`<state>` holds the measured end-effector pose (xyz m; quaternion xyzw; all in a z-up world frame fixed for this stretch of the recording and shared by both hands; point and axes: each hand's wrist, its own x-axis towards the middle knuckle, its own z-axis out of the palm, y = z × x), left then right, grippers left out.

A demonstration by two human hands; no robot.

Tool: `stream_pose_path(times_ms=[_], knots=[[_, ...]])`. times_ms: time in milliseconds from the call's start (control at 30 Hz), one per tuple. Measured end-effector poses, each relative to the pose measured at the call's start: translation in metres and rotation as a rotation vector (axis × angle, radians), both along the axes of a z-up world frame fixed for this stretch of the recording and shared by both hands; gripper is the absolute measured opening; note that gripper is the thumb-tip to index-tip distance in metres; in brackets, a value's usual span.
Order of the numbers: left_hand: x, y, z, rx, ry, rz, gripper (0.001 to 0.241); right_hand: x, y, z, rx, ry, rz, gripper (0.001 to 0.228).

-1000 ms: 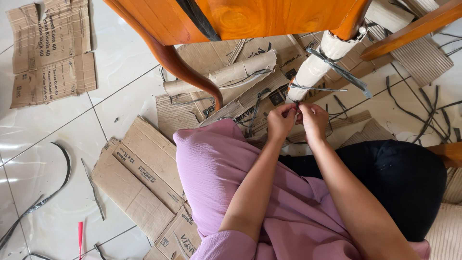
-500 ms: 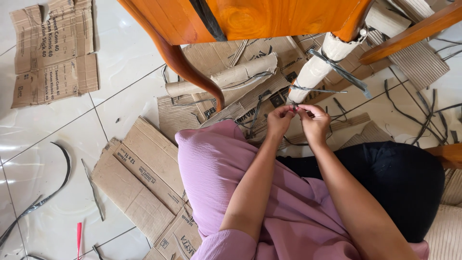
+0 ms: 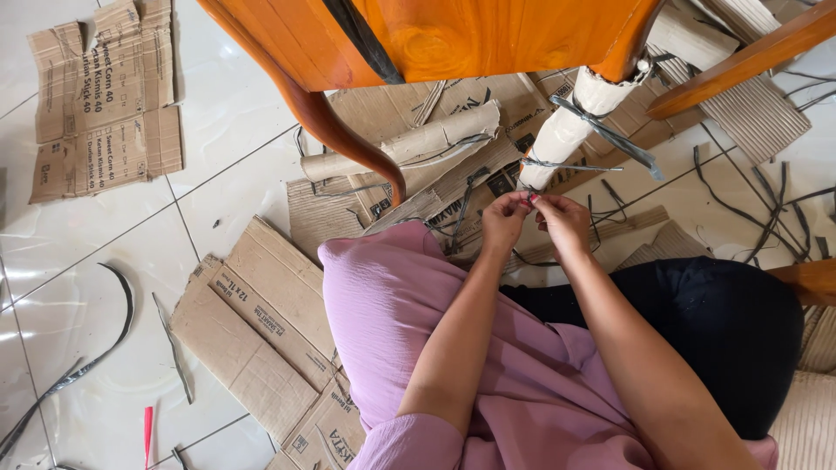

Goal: Wrap a wooden chair leg with cardboard and secure it with plastic zip ties for protection.

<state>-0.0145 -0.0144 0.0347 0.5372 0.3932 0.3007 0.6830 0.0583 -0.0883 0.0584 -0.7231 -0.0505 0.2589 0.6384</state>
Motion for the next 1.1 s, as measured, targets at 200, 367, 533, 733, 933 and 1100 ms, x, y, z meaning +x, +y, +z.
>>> stream_pose_path(times_ms=[200,367,533,733,933,1100], knots=[[0.006,0.001,-0.017,-0.055,-0.02,0.024,0.02,-0.001,0.003,-0.001,0.123,0.189,-0.016,0.015],[0.008,0.006,-0.02,-0.113,-0.038,0.065,0.023,0.0,0.0,0.014,0.214,0.374,-0.018,0.013],[0.005,0.012,-0.022,-0.135,-0.048,0.104,0.025,0.007,-0.005,0.008,0.227,0.376,0.013,0.015],[0.002,0.012,-0.028,-0.046,-0.044,0.092,0.027,-0.005,-0.008,0.009,0.111,0.179,0.065,0.03],[-0.007,0.008,-0.033,0.033,0.079,-0.014,0.027,-0.012,-0.019,-0.012,-0.019,-0.059,0.135,0.043],[-0.01,0.01,-0.039,0.033,0.206,-0.105,0.032,-0.008,-0.022,-0.064,-0.231,-0.251,0.297,0.028]])
